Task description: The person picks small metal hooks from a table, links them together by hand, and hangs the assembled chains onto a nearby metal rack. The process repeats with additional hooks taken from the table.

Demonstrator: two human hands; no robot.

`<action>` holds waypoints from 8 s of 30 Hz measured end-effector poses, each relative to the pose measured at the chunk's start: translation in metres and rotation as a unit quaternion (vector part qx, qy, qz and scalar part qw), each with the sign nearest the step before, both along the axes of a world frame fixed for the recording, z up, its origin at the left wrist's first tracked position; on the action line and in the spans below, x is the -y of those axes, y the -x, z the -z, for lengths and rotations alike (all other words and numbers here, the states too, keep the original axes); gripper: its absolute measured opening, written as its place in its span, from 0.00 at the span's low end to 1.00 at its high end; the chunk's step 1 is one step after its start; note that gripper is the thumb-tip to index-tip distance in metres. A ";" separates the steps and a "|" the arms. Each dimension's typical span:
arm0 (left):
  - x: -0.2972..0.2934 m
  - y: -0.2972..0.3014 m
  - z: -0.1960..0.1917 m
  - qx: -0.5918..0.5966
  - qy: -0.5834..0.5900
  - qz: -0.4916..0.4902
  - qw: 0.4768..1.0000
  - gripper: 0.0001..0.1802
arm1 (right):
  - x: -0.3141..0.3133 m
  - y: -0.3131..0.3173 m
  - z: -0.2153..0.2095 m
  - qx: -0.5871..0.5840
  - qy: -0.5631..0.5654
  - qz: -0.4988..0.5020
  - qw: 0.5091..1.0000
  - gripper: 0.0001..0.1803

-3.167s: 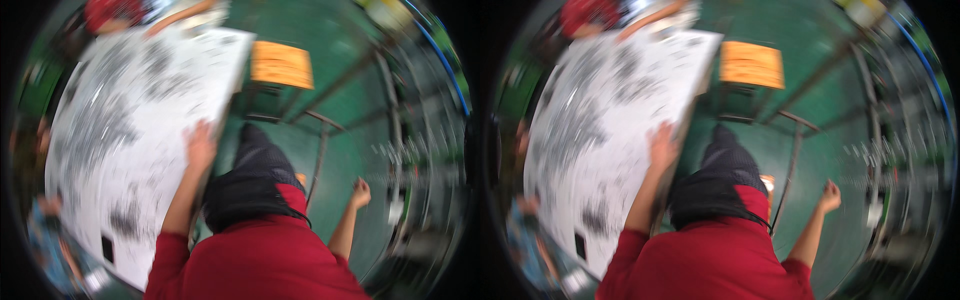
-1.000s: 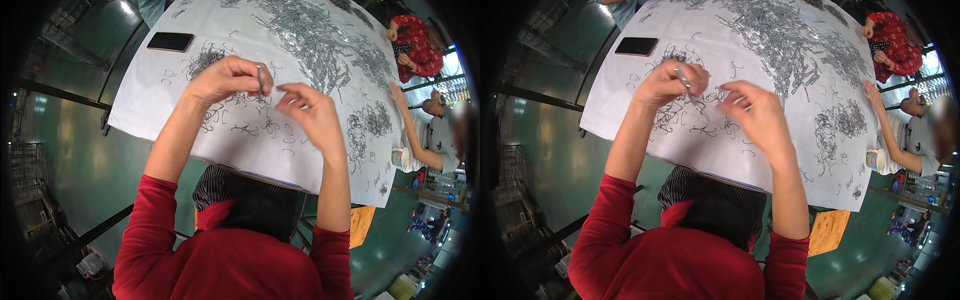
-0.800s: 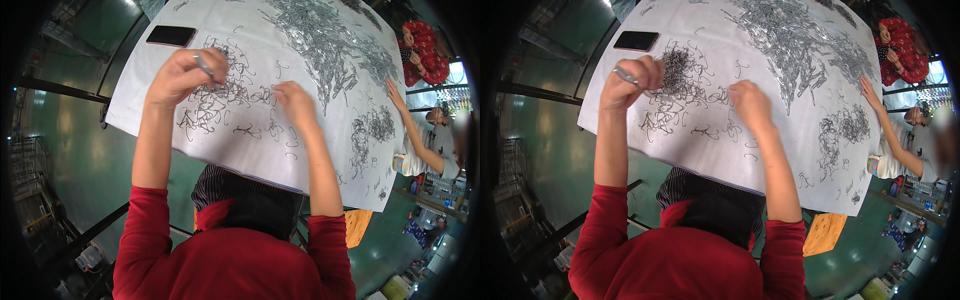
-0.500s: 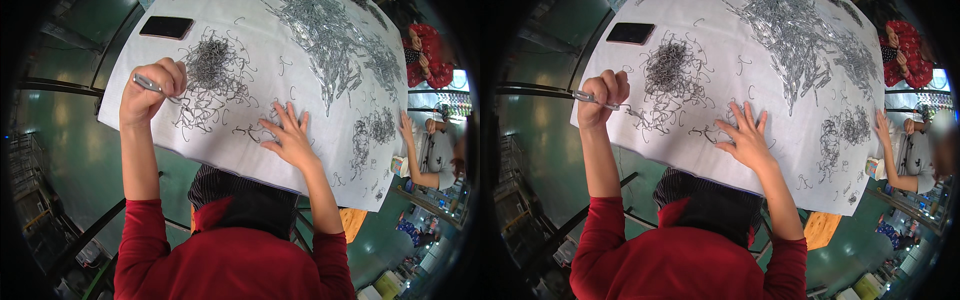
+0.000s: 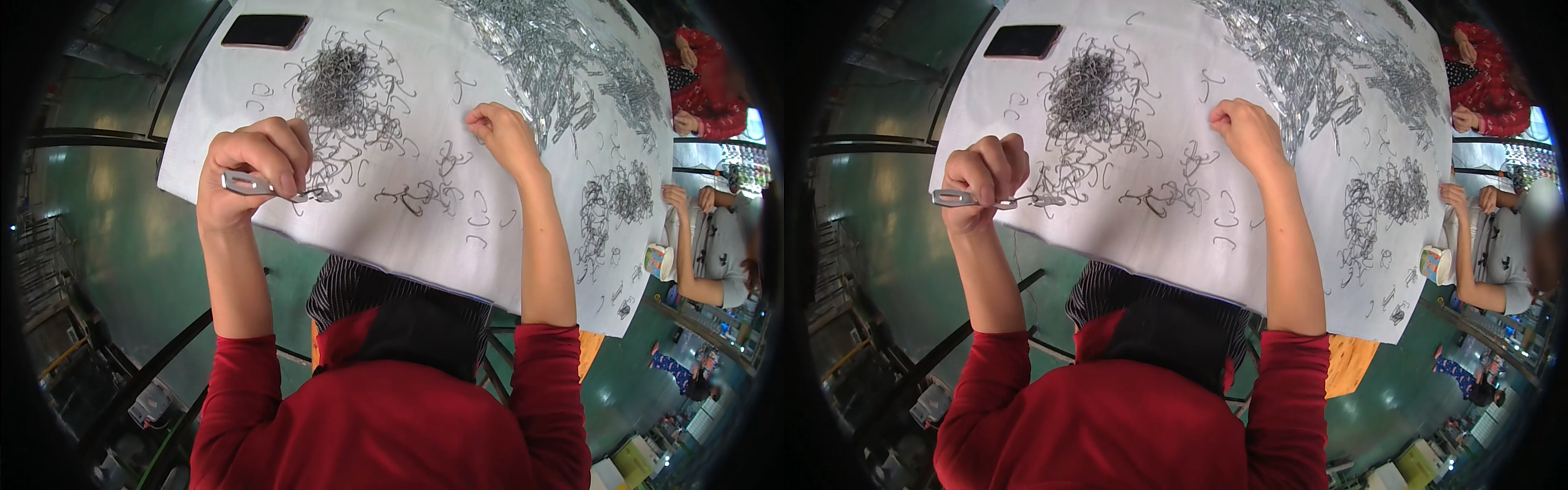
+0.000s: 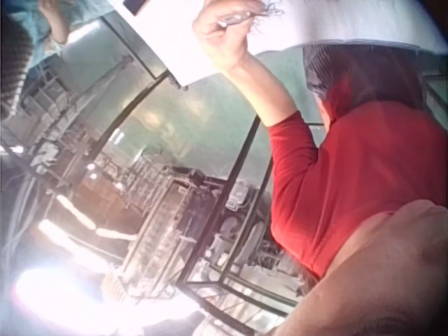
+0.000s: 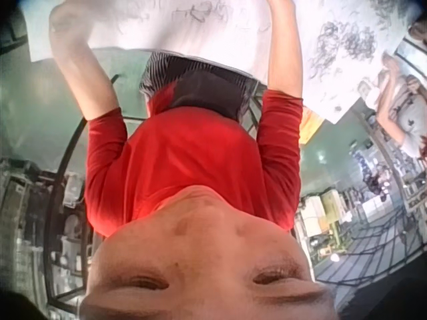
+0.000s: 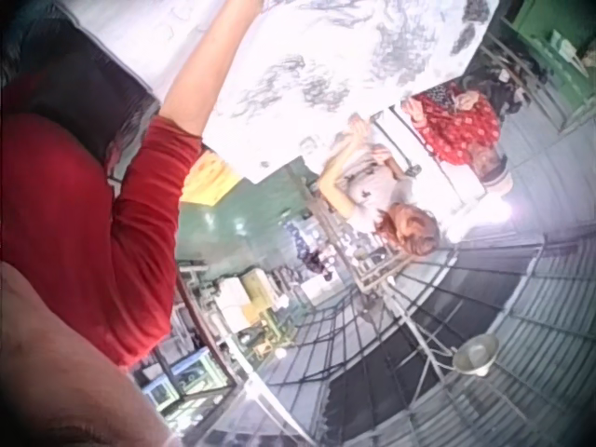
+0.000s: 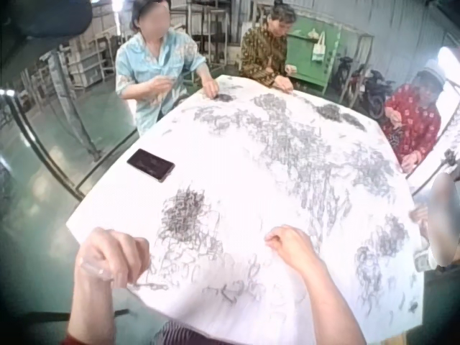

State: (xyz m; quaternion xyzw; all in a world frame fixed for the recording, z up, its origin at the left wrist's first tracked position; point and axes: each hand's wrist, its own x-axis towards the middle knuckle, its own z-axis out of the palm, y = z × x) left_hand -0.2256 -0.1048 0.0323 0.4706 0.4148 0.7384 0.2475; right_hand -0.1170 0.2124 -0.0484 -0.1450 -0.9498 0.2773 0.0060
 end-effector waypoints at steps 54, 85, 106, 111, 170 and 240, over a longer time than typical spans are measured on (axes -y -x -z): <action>-0.253 -0.095 0.102 -0.379 0.360 -0.139 0.841 0.11 | 0.116 -0.276 -0.149 -0.584 0.315 0.218 0.716 0.22; -0.114 -0.265 0.015 -0.040 0.260 0.080 0.961 0.09 | 0.181 -0.320 0.006 -0.504 0.115 0.319 0.794 0.17; -0.062 -0.236 0.082 -0.193 0.205 -0.013 0.959 0.08 | 0.084 -0.156 -0.003 -0.186 0.089 0.108 0.972 0.04; -0.051 -0.227 0.089 -0.190 0.215 -0.041 0.957 0.08 | 0.080 -0.060 0.013 -0.131 0.001 -0.010 0.991 0.14; -0.037 -0.219 0.120 -0.176 0.170 -0.087 0.966 0.09 | 0.080 -0.058 -0.001 0.005 0.001 0.023 1.000 0.05; -0.064 -0.243 0.102 -0.216 0.243 -0.072 0.943 0.08 | 0.176 -0.275 -0.027 -0.321 0.436 0.359 0.760 0.07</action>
